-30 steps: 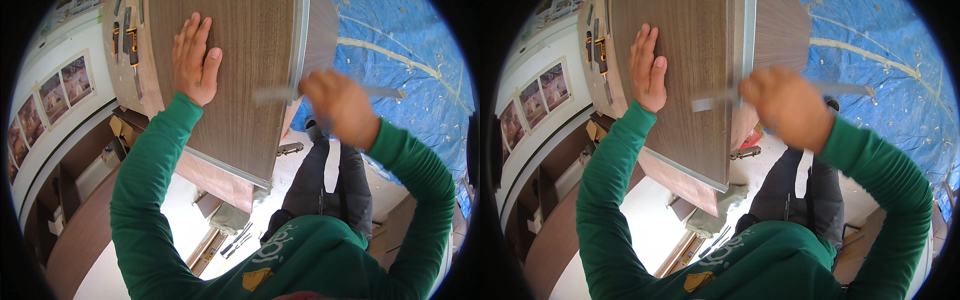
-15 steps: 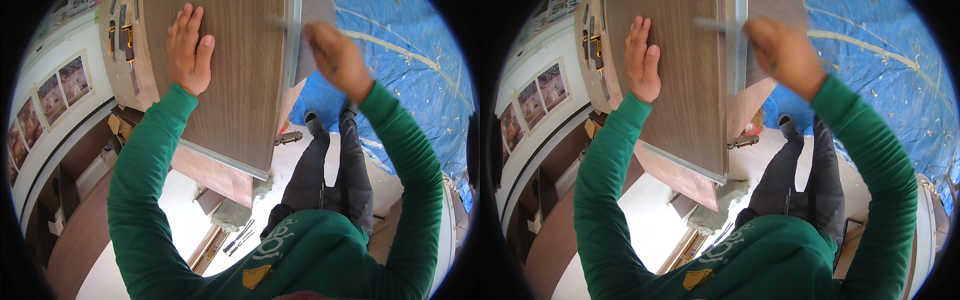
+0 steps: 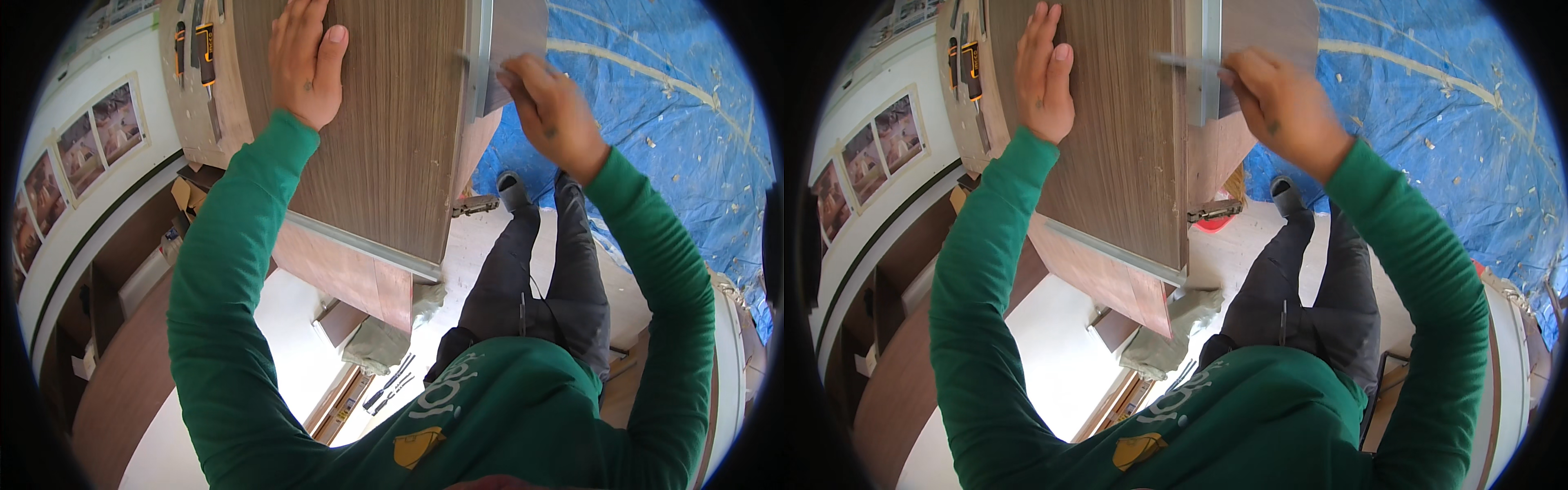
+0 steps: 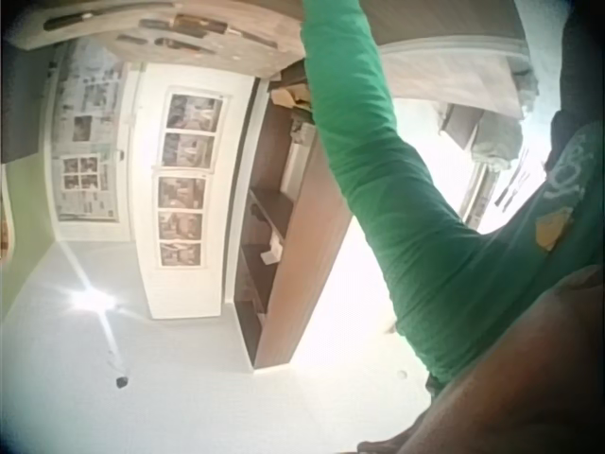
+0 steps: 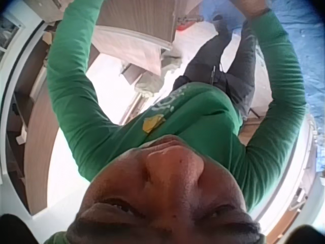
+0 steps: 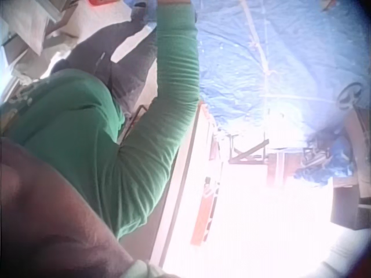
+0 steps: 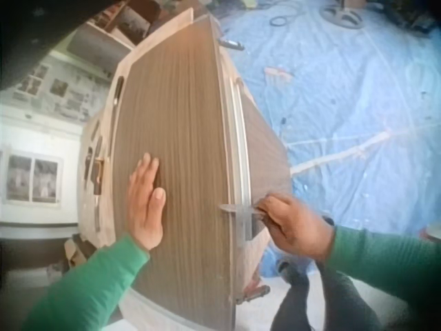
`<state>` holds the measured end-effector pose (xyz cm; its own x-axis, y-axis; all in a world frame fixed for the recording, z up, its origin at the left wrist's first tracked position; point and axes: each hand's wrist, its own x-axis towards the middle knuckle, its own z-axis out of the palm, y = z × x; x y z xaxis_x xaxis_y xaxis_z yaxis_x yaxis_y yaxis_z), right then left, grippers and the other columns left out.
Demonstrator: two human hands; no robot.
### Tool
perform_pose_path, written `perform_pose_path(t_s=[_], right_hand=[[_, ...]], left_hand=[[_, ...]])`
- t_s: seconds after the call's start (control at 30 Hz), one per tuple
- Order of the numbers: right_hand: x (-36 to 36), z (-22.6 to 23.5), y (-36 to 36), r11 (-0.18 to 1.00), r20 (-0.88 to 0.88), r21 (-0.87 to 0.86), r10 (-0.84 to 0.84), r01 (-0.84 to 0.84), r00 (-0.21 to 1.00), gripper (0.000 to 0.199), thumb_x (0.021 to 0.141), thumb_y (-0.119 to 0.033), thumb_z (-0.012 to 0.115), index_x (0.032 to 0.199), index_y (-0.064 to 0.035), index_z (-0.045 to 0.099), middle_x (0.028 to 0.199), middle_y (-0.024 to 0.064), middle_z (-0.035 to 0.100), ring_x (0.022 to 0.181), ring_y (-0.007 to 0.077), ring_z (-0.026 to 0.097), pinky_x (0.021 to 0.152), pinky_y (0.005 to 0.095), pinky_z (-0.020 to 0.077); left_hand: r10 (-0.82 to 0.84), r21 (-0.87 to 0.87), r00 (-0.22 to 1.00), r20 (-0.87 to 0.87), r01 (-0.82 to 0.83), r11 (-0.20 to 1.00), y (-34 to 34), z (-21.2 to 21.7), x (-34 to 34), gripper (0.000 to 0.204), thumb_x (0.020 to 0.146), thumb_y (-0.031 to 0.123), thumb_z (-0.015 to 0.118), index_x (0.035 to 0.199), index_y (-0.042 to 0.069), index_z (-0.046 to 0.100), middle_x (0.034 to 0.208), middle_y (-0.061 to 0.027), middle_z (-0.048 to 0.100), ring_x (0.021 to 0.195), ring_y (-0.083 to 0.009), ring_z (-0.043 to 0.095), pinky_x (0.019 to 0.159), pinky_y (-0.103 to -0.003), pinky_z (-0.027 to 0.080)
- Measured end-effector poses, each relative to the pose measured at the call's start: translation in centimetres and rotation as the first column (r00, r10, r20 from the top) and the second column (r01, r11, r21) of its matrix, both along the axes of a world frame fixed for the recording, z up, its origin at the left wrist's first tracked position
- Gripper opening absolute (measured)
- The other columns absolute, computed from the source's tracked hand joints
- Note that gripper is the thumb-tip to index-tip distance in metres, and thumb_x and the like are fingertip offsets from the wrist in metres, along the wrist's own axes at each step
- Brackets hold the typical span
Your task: The person attaches a wooden cabinet door to a cabinet frame using a screwdriver to tighten hinges. They then use a sanding block to smooth the door edges and surface. The person works on a single door throughout the clip.
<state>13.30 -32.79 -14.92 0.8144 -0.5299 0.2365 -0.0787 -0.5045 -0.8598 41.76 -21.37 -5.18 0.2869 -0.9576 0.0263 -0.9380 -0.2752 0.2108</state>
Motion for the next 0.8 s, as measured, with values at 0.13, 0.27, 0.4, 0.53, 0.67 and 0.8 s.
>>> perform_pose_path(t_s=[0.13, 0.27, 0.4, 0.53, 0.67, 0.8], right_hand=[[-1.1, -0.4, 2.0, 0.984, 0.065, -0.067, 0.168, -0.164, 0.984, 0.027, 0.080, -0.002, 0.066, 0.107, -0.0043, 0.063, 0.097, 0.0122, 0.063, 0.090, 0.0354, 0.063, 0.074, 0.0452, 0.0544], [-4.3, 0.9, 5.5, 0.839, -0.040, -0.136, 0.526, -0.526, 0.850, 0.027, 0.080, -0.003, 0.066, 0.107, -0.0046, 0.063, 0.098, 0.0113, 0.062, 0.092, 0.0339, 0.063, 0.074, 0.0448, 0.0548], [-2.9, 2.3, 2.8, 0.912, -0.019, -0.190, 0.367, -0.364, 0.930, 0.026, 0.083, -0.003, 0.065, 0.108, -0.0053, 0.063, 0.095, 0.0122, 0.061, 0.089, 0.0352, 0.063, 0.074, 0.0458, 0.0546], [-0.8, 1.5, 0.4, 0.970, -0.032, -0.234, 0.052, -0.058, 0.998, 0.024, 0.086, -0.002, 0.063, 0.109, -0.0067, 0.064, 0.095, 0.0135, 0.061, 0.088, 0.0370, 0.063, 0.074, 0.0468, 0.0544], [-4.5, 1.7, 4.7, 0.903, -0.077, -0.222, 0.359, -0.367, 0.930, 0.021, 0.085, -0.002, 0.064, 0.106, -0.0049, 0.064, 0.093, 0.0125, 0.060, 0.087, 0.0371, 0.063, 0.074, 0.0474, 0.0540], [-8.0, 4.8, 7.7, 0.803, -0.151, -0.124, 0.566, -0.583, 0.811, 0.023, 0.083, -0.003, 0.064, 0.106, -0.0042, 0.066, 0.091, 0.0109, 0.060, 0.085, 0.0351, 0.063, 0.074, 0.0460, 0.0538]], left_hand=[[-0.017, -0.007, 1.000, 0.005, 0.017, 1.000, 0.0, -0.3, 0.3, 0.067, 0.110, 0.047, 0.030, 0.159, 0.003, 0.039, 0.167, -0.0225, 0.033, 0.156, -0.0398, 0.027, 0.128, -0.053, 0.013], [-0.009, -0.002, 1.000, 0.011, 0.009, 1.000, 0.2, -0.3, 0.3, 0.066, 0.110, 0.046, 0.029, 0.159, 0.003, 0.039, 0.167, -0.0222, 0.033, 0.156, -0.0391, 0.027, 0.128, -0.052, 0.013], [-0.012, -0.019, 1.000, 0.002, 0.012, 1.000, 0.3, -0.5, 0.6, 0.066, 0.110, 0.047, 0.029, 0.159, 0.003, 0.039, 0.168, -0.0217, 0.032, 0.156, -0.0385, 0.027, 0.129, -0.051, 0.012], [-0.024, -0.034, 1.000, 0.019, 0.025, 0.999, 0.2, -0.8, 0.9, 0.069, 0.110, 0.051, 0.028, 0.160, 0.003, 0.038, 0.168, -0.0213, 0.031, 0.157, -0.0379, 0.025, 0.129, -0.051, 0.011], [-0.009, -0.009, 1.000, 0.013, 0.009, 1.000, 0.3, -1.2, 0.6, 0.071, 0.110, 0.053, 0.030, 0.160, 0.003, 0.037, 0.169, -0.0210, 0.029, 0.158, -0.0372, 0.023, 0.130, -0.050, 0.010], [-0.028, 0.047, 0.999, 0.039, 0.026, 0.999, 0.2, 0.1, 0.2, 0.071, 0.108, 0.052, 0.035, 0.162, 0.005, 0.035, 0.170, -0.0205, 0.027, 0.159, -0.0368, 0.021, 0.130, -0.050, 0.011]])
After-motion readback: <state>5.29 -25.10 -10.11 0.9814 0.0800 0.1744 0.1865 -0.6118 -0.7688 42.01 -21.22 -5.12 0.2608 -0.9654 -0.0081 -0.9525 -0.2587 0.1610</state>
